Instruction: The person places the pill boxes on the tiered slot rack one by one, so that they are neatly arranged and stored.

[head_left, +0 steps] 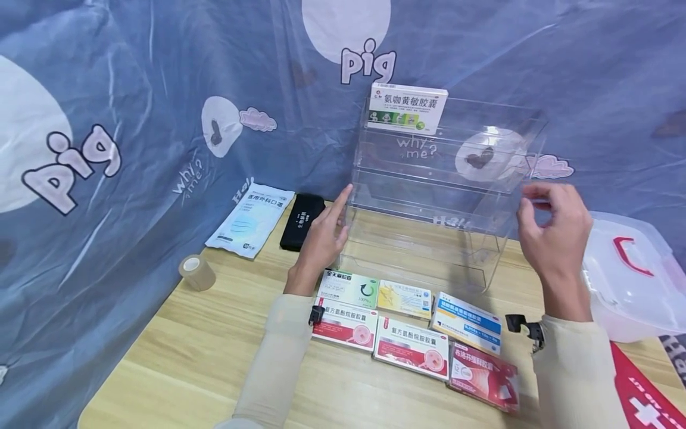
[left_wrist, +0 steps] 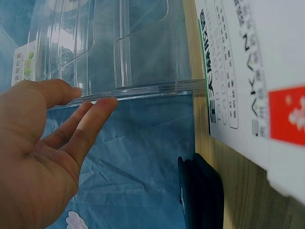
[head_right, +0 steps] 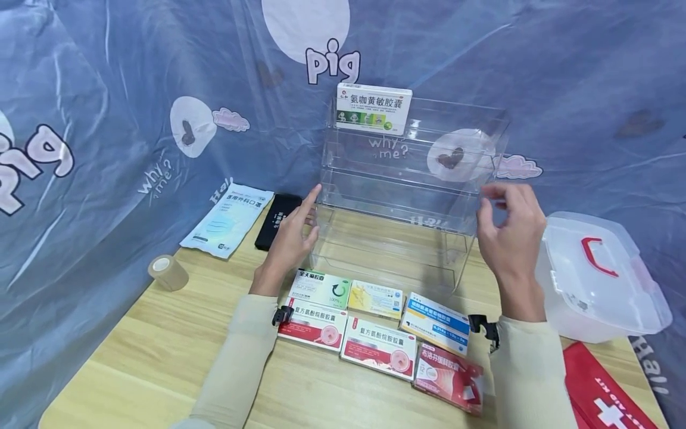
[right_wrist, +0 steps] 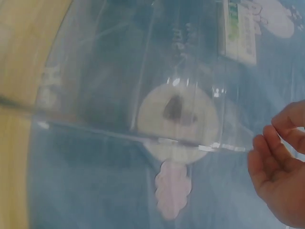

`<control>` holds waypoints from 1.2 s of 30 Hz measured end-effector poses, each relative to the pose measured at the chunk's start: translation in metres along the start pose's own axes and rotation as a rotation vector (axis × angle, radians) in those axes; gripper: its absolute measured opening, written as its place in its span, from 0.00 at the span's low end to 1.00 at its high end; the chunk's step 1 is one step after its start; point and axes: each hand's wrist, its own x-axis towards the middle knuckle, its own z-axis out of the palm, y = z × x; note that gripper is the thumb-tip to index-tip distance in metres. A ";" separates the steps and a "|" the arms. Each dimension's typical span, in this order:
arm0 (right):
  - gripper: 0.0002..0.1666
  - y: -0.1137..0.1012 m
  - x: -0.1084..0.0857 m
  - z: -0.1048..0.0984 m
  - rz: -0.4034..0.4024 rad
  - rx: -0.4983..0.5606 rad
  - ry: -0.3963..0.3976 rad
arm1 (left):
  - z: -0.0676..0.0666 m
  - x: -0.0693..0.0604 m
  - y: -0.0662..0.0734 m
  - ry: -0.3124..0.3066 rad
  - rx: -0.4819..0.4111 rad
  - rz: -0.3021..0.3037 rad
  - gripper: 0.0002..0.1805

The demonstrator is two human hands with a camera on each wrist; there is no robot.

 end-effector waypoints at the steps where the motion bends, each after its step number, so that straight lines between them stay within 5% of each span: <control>1: 0.12 0.002 -0.003 -0.003 0.012 -0.006 -0.011 | 0.000 0.000 0.000 0.001 0.002 0.000 0.51; 10: 0.09 0.019 -0.026 -0.035 0.131 -0.123 -0.230 | 0.002 0.000 0.002 -0.003 0.001 -0.006 0.51; 15: 0.08 0.034 -0.034 -0.051 0.130 -0.187 -0.509 | 0.001 0.000 0.002 -0.006 0.008 -0.012 0.51; 26: 0.11 0.058 -0.052 -0.061 0.127 -0.132 -1.089 | 0.001 0.000 0.002 -0.004 0.019 -0.020 0.51; 36: 0.18 0.066 -0.062 -0.059 0.223 -0.125 -1.254 | 0.000 0.001 0.002 -0.009 0.015 -0.021 0.52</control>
